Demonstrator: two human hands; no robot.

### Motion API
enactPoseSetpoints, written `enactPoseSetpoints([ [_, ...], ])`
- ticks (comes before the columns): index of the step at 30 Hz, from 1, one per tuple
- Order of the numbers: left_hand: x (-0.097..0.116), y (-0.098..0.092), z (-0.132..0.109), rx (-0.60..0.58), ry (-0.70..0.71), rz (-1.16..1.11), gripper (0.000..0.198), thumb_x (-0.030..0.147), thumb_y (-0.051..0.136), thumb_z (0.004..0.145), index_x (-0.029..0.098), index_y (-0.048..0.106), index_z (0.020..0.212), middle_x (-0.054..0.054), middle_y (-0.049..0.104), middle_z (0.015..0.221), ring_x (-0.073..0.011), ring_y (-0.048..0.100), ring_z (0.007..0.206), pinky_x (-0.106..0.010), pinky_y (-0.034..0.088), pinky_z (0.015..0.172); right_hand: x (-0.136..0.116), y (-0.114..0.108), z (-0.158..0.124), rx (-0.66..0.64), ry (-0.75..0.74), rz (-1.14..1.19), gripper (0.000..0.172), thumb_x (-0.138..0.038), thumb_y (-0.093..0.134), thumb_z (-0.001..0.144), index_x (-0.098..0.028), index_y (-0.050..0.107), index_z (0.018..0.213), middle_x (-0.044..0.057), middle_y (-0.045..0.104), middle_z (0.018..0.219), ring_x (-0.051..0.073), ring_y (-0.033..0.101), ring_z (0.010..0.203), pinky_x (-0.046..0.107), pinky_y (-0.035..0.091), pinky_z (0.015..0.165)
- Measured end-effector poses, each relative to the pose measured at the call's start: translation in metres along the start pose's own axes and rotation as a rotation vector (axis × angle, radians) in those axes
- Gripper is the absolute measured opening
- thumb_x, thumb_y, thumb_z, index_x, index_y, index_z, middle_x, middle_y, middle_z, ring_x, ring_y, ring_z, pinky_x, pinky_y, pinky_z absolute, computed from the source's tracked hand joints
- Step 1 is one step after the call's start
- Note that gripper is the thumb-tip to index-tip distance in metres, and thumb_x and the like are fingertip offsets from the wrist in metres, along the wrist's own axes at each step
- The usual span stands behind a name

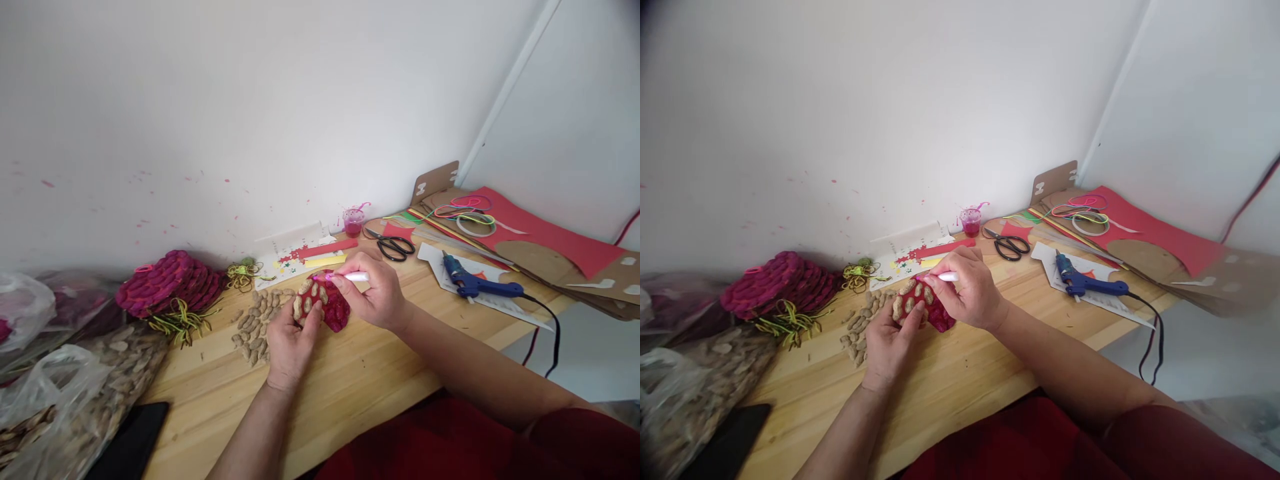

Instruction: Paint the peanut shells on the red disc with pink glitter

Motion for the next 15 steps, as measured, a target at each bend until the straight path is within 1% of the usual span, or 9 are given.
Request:
enactPoseSetpoints([
  [2,-0.0007,0.0,-0.0004,-0.008,0.012,0.014,0.023,0.043,0.073,0.086,0.02,0.074,0.087,-0.001,0.066,0.072,-0.0167,0.053,0.063,-0.026,0.044,0.063,0.0004,0.0005,0.0006,-0.008,0.001,0.005,0.008,-0.023,0.065,0.094,-0.026,0.06,0.089,0.0,0.071,0.075,0.02,0.064,0.071,0.042,0.048,0.074],
  [6,-0.001,0.0003,-0.0008,-0.017,0.021,0.018,0.024,0.043,0.071,0.088,0.019,0.074,0.089,-0.002,0.069,0.076,-0.0173,0.056,0.066,-0.027,0.046,0.066,0.0026,-0.002,0.0014,0.045,0.01,-0.013,0.011,-0.021,0.066,0.093,-0.026,0.059,0.087,0.0,0.07,0.073,0.02,0.063,0.072,0.041,0.047,0.076],
  [12,0.0026,-0.0003,-0.0001,0.008,0.032,0.025,0.019,0.039,0.076,0.083,0.02,0.075,0.086,0.0,0.068,0.073,-0.0169,0.055,0.065,-0.026,0.045,0.065,0.0038,-0.001,0.0004,0.019,0.039,0.038,0.009,-0.023,0.066,0.093,-0.026,0.06,0.088,0.0,0.07,0.075,0.019,0.064,0.071,0.041,0.048,0.073],
  [15,0.0053,0.0004,0.0002,0.0,0.055,0.041,0.018,0.038,0.075,0.084,0.02,0.075,0.086,0.0,0.069,0.073,-0.0165,0.056,0.066,-0.026,0.045,0.066,0.0049,-0.0012,-0.0001,0.037,0.057,0.041,0.011,-0.02,0.067,0.092,-0.025,0.059,0.087,0.0,0.07,0.075,0.019,0.063,0.072,0.04,0.047,0.073],
])
Point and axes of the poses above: each hand's wrist, its own z-axis towards the middle knuckle, its own y-axis out of the palm, x = y × z, the point moved 3 cm from there along z, towards the middle knuckle
